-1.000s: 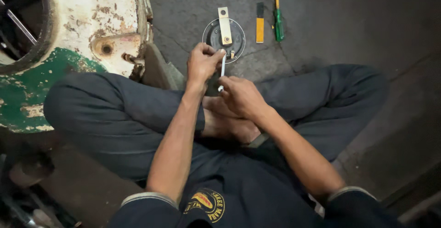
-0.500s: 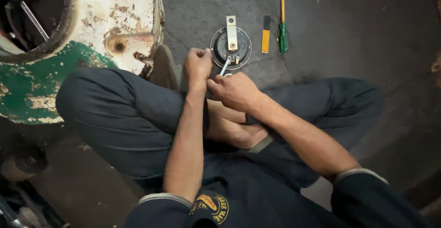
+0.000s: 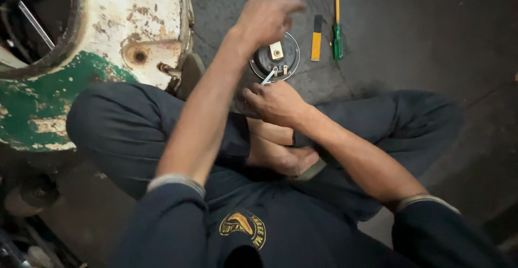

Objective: The person sits on the floor and uses a screwdriver and wrench to disassemble and reassemble a circular metal component. They remove a metal plate, adjust internal parts, and then reattach the plate using the tools.

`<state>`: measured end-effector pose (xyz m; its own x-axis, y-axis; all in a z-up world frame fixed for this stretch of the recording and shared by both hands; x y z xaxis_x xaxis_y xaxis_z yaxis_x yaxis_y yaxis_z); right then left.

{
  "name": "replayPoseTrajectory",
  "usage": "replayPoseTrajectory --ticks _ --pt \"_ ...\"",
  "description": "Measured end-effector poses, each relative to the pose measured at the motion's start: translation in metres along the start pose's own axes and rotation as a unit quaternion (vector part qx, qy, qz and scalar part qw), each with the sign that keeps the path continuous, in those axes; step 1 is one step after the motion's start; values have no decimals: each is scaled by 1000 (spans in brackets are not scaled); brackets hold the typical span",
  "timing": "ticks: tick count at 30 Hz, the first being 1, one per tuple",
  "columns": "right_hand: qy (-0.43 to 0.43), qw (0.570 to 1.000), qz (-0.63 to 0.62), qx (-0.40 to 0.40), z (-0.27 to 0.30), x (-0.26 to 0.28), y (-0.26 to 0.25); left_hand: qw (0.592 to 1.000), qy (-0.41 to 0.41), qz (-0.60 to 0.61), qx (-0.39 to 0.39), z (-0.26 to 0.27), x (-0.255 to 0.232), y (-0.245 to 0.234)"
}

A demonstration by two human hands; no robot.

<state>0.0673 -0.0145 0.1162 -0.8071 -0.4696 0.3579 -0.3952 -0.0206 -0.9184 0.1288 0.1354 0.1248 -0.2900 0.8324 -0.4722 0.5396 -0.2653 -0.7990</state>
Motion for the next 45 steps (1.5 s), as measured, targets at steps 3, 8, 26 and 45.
replayPoseTrajectory --ticks 3,8,26,45 --pt "16 1000 -5 8 3 -3 2 983 -28 -24 181 4 12 40" --pt "50 998 -7 -31 11 -11 -5 978 -119 -29 167 35 59 55" --pt "299 907 -172 -241 67 -107 -42 843 -492 214 32 182 -18 121" --pt "432 831 -221 -273 65 -122 -20 855 -483 51 -182 132 -26 44"
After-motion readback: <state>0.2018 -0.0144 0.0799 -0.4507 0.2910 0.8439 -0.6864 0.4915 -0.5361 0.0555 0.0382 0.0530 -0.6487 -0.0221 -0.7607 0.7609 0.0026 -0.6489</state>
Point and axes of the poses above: each hand's wrist, its own z-axis away from the middle knuckle, its own y-axis out of the palm, x = y × z, the point moved 8 cm from there along -z, towards the middle knuckle, and after that the axes turned 5 degrees about -x, right-handed, at the moved point
